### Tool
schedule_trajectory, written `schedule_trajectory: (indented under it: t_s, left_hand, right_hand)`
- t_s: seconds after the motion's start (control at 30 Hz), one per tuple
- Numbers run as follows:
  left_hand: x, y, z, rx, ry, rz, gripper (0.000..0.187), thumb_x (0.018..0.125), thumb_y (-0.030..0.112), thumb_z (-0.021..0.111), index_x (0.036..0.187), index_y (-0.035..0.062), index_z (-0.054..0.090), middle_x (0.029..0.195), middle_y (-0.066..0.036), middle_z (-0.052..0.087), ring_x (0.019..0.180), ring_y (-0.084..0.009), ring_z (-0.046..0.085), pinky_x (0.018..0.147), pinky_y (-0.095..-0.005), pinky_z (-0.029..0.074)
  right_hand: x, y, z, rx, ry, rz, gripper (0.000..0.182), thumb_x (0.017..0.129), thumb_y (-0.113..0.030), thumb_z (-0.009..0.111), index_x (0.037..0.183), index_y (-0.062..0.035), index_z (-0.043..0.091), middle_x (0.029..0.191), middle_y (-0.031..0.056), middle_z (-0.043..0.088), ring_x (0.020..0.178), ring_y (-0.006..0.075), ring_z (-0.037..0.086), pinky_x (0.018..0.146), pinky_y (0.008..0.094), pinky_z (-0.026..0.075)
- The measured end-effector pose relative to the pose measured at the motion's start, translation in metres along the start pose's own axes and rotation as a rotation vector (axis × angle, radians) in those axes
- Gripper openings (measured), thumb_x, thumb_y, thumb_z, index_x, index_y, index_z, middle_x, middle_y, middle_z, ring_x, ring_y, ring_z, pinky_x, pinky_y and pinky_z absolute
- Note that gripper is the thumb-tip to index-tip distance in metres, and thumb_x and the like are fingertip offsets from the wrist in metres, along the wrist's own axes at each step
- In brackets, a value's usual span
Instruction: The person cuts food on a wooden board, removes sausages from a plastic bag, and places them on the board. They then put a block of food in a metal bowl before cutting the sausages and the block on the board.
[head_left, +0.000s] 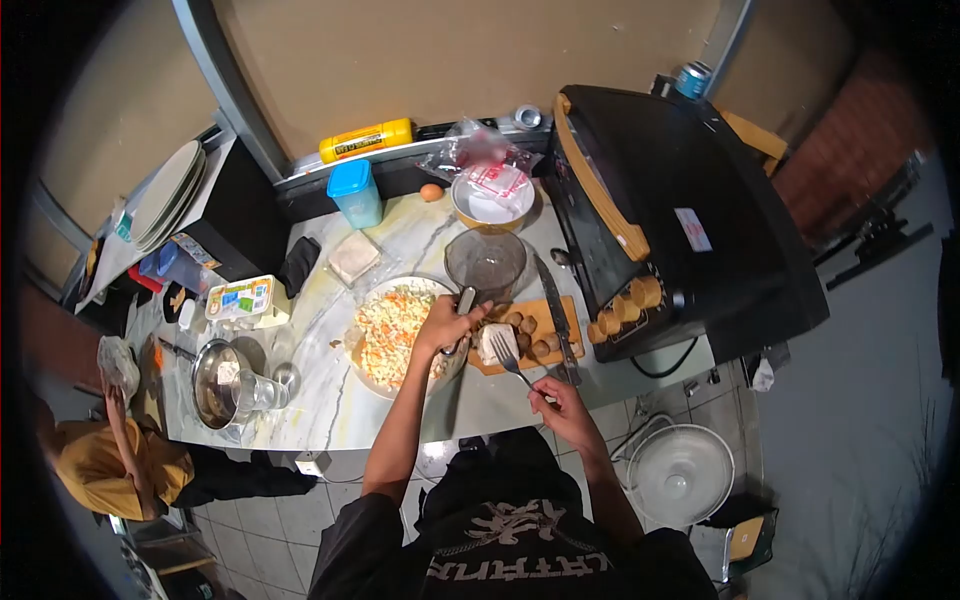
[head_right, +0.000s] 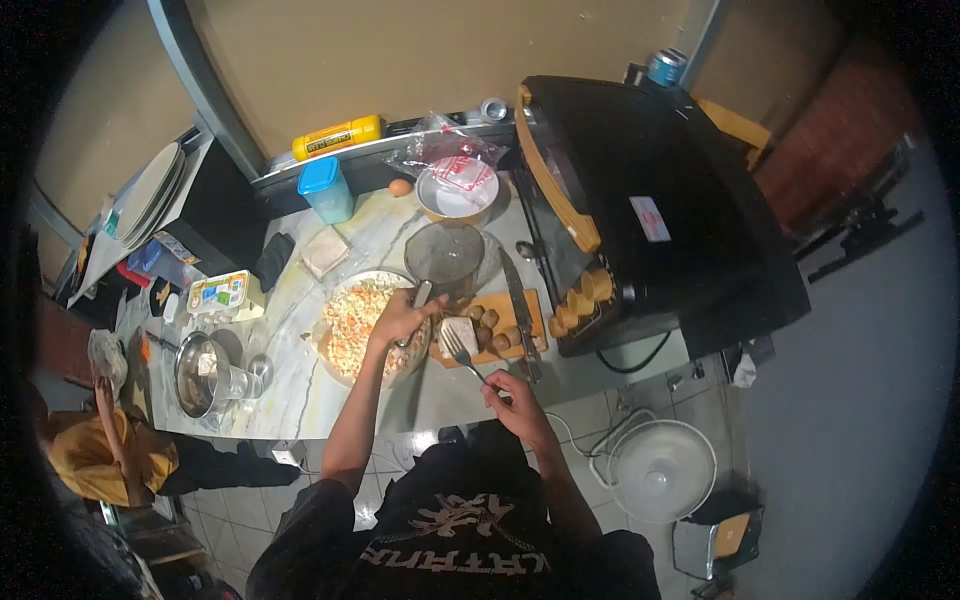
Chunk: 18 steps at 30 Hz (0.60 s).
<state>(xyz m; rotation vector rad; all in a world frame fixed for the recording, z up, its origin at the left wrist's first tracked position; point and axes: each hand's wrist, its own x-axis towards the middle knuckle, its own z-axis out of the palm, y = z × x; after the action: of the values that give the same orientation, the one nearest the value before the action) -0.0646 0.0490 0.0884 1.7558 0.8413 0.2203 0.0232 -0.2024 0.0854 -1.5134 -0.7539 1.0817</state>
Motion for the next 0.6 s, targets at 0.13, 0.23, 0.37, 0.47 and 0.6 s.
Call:
schedule_trajectory:
  t_s: [0.13, 0.23, 0.37, 0.47, 0.6]
  left_hand:
    - [0.008, -0.015, 0.007, 0.040, 0.044, 0.203, 0.039, 0.078, 0.034, 0.070, 0.079, -0.0036, 0.063, 0.060, -0.007, 0.059, 0.054, -0.0132, 0.053, 0.055, -0.0313, 0.044]
    - [0.007, -0.005, 0.009, 0.243, 0.173, 0.182, 0.041, 0.077, 0.036, 0.072, 0.085, -0.0034, 0.064, 0.060, -0.012, 0.060, 0.054, -0.0198, 0.056, 0.056, -0.0329, 0.045]
    - [-0.010, -0.009, 0.012, 0.520, 0.594, 0.443, 0.037, 0.084, 0.033, 0.064, 0.089, -0.0041, 0.063, 0.068, -0.021, 0.063, 0.066, -0.0380, 0.062, 0.063, -0.0400, 0.050]
    - [-0.059, 0.005, 0.005, 0.291, 0.571, 0.253, 0.030, 0.087, 0.025, 0.061, 0.087, -0.0046, 0.060, 0.068, -0.017, 0.064, 0.063, -0.0337, 0.063, 0.058, -0.0399, 0.050]
    - [-0.110, -0.055, 0.006, 0.123, 0.625, -0.250, 0.031, 0.088, 0.021, 0.060, 0.097, -0.0028, 0.043, 0.066, -0.018, 0.063, 0.064, -0.0244, 0.067, 0.053, -0.0360, 0.050]
  right_hand:
    - [0.022, -0.010, -0.019, -0.054, -0.078, -0.022, 0.009, 0.092, -0.009, 0.053, 0.088, -0.0017, 0.052, 0.073, -0.0021, 0.052, 0.067, 0.0032, 0.047, 0.054, 0.0195, 0.038]
    - [0.034, -0.019, -0.031, -0.027, -0.098, 0.021, 0.008, 0.092, -0.009, 0.053, 0.088, -0.0020, 0.051, 0.074, -0.0025, 0.051, 0.067, 0.0030, 0.047, 0.053, 0.0189, 0.038]
    - [0.052, -0.024, -0.037, -0.002, -0.105, -0.076, 0.004, 0.091, -0.006, 0.053, 0.090, -0.0034, 0.050, 0.073, -0.0033, 0.050, 0.055, -0.0006, 0.034, 0.046, 0.0162, 0.026]
    - [0.067, -0.015, -0.033, -0.040, -0.008, -0.122, 0.006, 0.090, -0.003, 0.054, 0.085, -0.0023, 0.049, 0.071, -0.0036, 0.048, 0.058, 0.0000, 0.036, 0.048, 0.0173, 0.028]
    - [0.093, -0.012, -0.027, -0.265, 0.025, -0.175, 0.011, 0.087, -0.009, 0.058, 0.084, 0.0001, 0.053, 0.063, 0.0025, 0.052, 0.060, 0.0075, 0.049, 0.053, 0.0240, 0.038]
